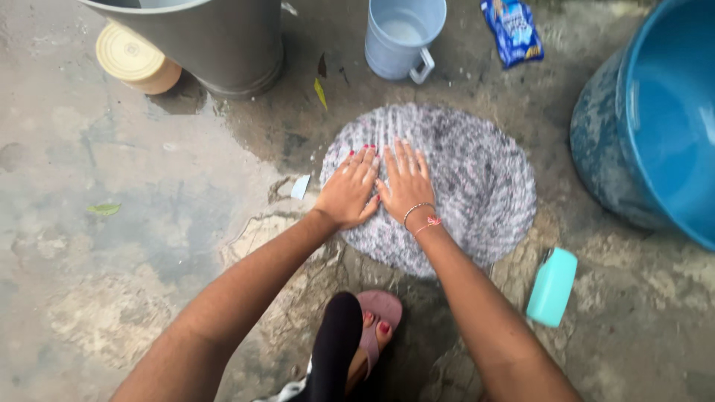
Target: The person washes a circular grey rug by applying water and soap, scrubbing it with their hands and a small turquoise brush, and rinsing it.
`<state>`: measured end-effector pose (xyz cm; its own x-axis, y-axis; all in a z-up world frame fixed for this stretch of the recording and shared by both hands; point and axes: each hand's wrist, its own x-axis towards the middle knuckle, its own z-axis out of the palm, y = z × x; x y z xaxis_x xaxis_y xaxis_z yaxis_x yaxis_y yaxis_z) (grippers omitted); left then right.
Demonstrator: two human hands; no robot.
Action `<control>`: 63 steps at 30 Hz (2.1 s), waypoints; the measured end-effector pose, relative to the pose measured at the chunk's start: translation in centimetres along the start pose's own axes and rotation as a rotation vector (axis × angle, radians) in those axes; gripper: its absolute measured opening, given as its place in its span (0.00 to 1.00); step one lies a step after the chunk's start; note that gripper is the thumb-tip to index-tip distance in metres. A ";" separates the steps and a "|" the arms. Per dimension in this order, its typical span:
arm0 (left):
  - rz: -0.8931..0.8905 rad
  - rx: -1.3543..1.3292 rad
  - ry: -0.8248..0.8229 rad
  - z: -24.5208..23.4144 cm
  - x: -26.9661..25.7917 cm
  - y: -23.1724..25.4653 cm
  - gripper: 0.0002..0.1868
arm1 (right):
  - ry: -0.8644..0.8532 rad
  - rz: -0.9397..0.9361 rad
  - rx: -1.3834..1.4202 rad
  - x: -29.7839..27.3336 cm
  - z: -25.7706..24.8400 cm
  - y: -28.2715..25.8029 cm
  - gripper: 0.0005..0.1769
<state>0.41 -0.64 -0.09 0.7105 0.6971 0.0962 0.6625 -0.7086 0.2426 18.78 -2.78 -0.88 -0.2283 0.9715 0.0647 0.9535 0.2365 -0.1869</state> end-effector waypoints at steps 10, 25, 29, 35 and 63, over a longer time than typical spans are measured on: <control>-0.246 -0.070 0.024 -0.1 -3.1 4.4 0.37 | 0.132 0.380 -0.011 -7.3 1.6 -1.8 0.36; -0.396 -0.043 -0.010 1.2 2.4 3.1 0.38 | 0.005 0.478 0.001 -0.5 -0.5 -1.4 0.51; -0.361 -0.115 0.025 1.3 3.7 2.0 0.35 | 0.002 0.506 0.032 1.3 -1.0 -0.8 0.53; -0.350 -0.174 -0.020 1.1 4.9 2.2 0.35 | -0.005 0.505 0.005 1.8 -0.5 -0.3 0.51; -0.452 -0.578 0.322 2.5 6.3 0.2 0.07 | 0.152 0.469 0.075 0.4 0.5 -0.2 0.49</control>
<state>5.65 3.36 -1.83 0.2405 0.9630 0.1218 0.5795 -0.2431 0.7779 18.38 -2.42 -1.27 0.2586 0.9610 0.0980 0.9285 -0.2194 -0.2995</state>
